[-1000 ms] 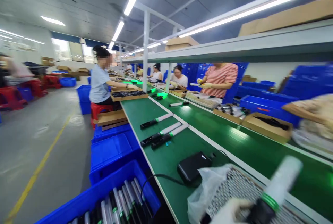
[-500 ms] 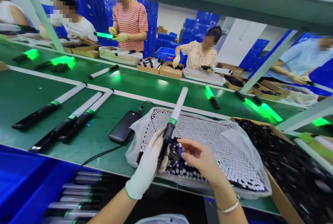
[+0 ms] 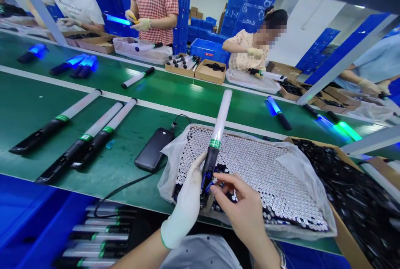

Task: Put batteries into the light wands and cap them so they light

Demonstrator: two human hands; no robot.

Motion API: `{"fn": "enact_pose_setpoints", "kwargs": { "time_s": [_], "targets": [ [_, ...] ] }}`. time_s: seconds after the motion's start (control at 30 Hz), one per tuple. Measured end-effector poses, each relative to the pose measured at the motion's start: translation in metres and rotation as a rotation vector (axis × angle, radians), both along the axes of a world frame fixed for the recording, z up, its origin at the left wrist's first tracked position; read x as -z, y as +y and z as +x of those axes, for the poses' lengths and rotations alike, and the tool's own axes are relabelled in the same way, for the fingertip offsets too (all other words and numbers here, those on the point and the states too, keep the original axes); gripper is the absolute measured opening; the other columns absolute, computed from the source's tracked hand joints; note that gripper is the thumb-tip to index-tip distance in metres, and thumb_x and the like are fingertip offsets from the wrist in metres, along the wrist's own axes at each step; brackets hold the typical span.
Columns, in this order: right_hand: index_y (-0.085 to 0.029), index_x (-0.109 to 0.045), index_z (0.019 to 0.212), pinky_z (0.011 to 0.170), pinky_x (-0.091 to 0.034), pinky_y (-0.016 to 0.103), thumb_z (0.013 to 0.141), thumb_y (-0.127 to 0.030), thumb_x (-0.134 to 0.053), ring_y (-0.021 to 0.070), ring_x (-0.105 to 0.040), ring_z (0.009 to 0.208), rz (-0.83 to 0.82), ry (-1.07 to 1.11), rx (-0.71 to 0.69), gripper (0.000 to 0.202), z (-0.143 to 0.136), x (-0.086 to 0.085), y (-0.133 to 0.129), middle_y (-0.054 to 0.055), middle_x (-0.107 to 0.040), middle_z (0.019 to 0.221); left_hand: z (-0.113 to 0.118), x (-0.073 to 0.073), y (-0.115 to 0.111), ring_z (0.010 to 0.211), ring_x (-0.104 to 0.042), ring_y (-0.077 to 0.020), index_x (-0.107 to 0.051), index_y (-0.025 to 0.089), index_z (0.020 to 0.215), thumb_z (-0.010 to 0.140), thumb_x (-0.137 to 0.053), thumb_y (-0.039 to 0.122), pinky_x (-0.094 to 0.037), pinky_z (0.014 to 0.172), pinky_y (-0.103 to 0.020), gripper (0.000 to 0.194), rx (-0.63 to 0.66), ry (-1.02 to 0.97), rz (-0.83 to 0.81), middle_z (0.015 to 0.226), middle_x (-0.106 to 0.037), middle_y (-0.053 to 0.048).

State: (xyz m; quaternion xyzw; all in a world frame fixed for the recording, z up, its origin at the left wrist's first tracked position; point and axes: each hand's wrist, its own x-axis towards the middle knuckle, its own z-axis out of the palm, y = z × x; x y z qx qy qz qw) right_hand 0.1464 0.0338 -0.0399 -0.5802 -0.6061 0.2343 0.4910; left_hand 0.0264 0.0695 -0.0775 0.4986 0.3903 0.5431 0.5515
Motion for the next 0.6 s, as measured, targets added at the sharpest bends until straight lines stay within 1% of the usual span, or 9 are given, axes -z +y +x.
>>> {"fn": "enact_pose_setpoints", "kwargs": {
  "time_s": [0.07, 0.13, 0.2, 0.23, 0.33, 0.4, 0.5, 0.6],
  "targets": [
    [-0.023, -0.072, 0.098, 0.061, -0.048, 0.029, 0.083, -0.019, -0.065, 0.0146, -0.056, 0.066, 0.062, -0.094, -0.018, 0.018, -0.002, -0.001, -0.001, 0.003, -0.067, 0.080, -0.001, 0.002, 0.000, 0.140, -0.032, -0.0184, -0.044, 0.023, 0.142, 0.100, -0.033, 0.045, -0.021, 0.119, -0.035, 0.049, 0.026, 0.013, 0.023, 0.152, -0.038, -0.005],
    [-0.021, -0.072, 0.100, 0.062, -0.049, 0.030, 0.084, -0.018, -0.063, 0.0159, -0.057, 0.070, 0.135, -0.174, -0.016, 0.019, -0.004, -0.001, 0.000, 0.004, -0.064, 0.083, -0.001, 0.002, -0.001, 0.141, -0.031, -0.0179, -0.043, 0.023, 0.143, 0.101, -0.031, 0.043, -0.021, 0.120, -0.034, 0.048, 0.033, -0.002, 0.011, 0.153, -0.036, -0.004],
    [-0.022, -0.073, 0.102, 0.062, -0.049, 0.030, 0.083, -0.018, -0.063, 0.0165, -0.055, 0.072, 0.172, -0.222, 0.008, 0.021, -0.005, -0.001, 0.002, 0.004, -0.058, 0.082, -0.001, 0.002, -0.001, 0.141, -0.031, -0.0180, -0.043, 0.025, 0.142, 0.101, -0.032, 0.043, -0.021, 0.119, -0.033, 0.047, 0.031, -0.008, -0.001, 0.152, -0.038, -0.004],
    [-0.023, -0.072, 0.105, 0.061, -0.048, 0.030, 0.082, -0.019, -0.064, 0.0162, -0.054, 0.071, 0.161, -0.222, 0.023, 0.025, -0.006, 0.000, 0.003, 0.003, -0.054, 0.081, -0.002, 0.003, -0.001, 0.141, -0.031, -0.0179, -0.044, 0.026, 0.141, 0.100, -0.033, 0.044, -0.021, 0.119, -0.033, 0.046, 0.027, -0.005, -0.006, 0.152, -0.039, -0.003],
    [-0.025, -0.068, 0.112, 0.056, -0.046, 0.026, 0.078, -0.017, -0.067, 0.0138, -0.049, 0.063, 0.039, -0.123, 0.033, 0.035, -0.006, 0.003, 0.007, 0.000, -0.049, 0.077, -0.002, 0.001, 0.001, 0.141, -0.032, -0.0189, -0.047, 0.028, 0.139, 0.099, -0.038, 0.045, -0.022, 0.119, -0.034, 0.045, 0.022, 0.013, -0.034, 0.150, -0.042, -0.002],
    [-0.024, -0.069, 0.106, 0.054, -0.043, 0.025, 0.076, -0.016, -0.067, 0.0123, -0.047, 0.060, -0.027, -0.034, 0.012, 0.031, -0.006, 0.005, 0.010, -0.001, -0.049, 0.076, -0.002, -0.002, 0.002, 0.141, -0.032, -0.0207, -0.047, 0.028, 0.139, 0.097, -0.043, 0.045, -0.023, 0.118, -0.036, 0.046, 0.028, 0.029, -0.072, 0.150, -0.042, -0.003],
    [-0.022, -0.069, 0.095, 0.056, -0.042, 0.025, 0.075, -0.015, -0.065, 0.0113, -0.045, 0.061, -0.018, 0.028, -0.021, 0.021, -0.007, 0.008, 0.013, -0.001, -0.050, 0.079, 0.000, -0.010, 0.002, 0.140, -0.033, -0.0214, -0.045, 0.030, 0.141, 0.095, -0.049, 0.045, -0.029, 0.116, -0.034, 0.048, 0.052, -0.008, -0.140, 0.150, -0.041, -0.002],
    [-0.021, -0.066, 0.098, 0.062, -0.044, 0.027, 0.076, -0.014, -0.062, 0.0128, -0.048, 0.067, 0.042, 0.012, -0.027, 0.023, -0.009, 0.011, 0.012, 0.002, -0.052, 0.087, 0.002, -0.017, 0.000, 0.139, -0.036, -0.0215, -0.046, 0.032, 0.139, 0.093, -0.052, 0.045, -0.032, 0.114, -0.032, 0.048, 0.040, -0.020, -0.162, 0.149, -0.043, -0.001]
  ]
}}
